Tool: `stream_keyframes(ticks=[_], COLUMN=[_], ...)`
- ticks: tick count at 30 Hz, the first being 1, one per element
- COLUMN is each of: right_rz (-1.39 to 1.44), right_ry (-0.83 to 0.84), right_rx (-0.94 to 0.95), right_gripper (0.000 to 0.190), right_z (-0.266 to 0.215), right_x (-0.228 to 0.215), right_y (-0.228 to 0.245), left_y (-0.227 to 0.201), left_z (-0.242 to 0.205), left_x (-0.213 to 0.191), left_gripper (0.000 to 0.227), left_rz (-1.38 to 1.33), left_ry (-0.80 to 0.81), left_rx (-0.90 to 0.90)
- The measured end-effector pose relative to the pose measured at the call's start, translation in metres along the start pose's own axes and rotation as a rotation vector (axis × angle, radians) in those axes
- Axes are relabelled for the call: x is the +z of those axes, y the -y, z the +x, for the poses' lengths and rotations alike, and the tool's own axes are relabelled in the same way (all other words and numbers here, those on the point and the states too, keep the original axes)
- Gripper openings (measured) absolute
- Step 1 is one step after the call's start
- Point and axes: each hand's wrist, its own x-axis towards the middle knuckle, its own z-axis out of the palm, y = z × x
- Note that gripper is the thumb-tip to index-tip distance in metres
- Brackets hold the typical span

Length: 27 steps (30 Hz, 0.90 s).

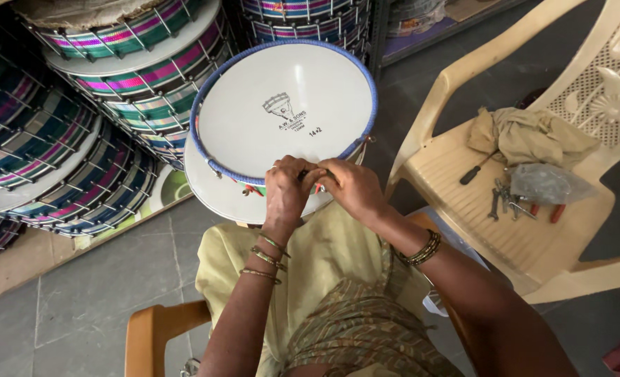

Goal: The person sits on a chair with a white drum on their lap and uses a small metal tool to tighten the tension rods around the drum's rim. They rotate the drum to access different sections and occasionally tap the drumhead to check the tension.

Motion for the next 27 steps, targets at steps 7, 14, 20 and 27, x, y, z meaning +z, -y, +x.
stream_keyframes(ticks=[7,14,20,27], right_rz=[0.185,0.733,0.714,0.778], right_ry=[0.077,0.154,-0.008,-0.115], right_rx=[0.272,0.462,0.657,0.607], right_gripper=[0.013,0.010,0.010,0.009], right_z=[0.000,0.003,0.019,0.018], right_x=[0.007,0.002,-0.048,-0.070], right_y=[-0.015,-0.057,-0.073,-0.109], left_y=[0.002,-0.005,-0.002,0.004], left_z=[-0.004,-0.007,-0.006,-0.004], left_x=[-0.001,-0.010,-0.010,-0.023], left_gripper=[0.013,0.015,0.016,0.020], left_rz=[-0.022,0.095,0.120,0.138], left_ry=[-0.024,0.024,0.043,0.135], left_rx=[0.045,0.083,0.080,0.014])
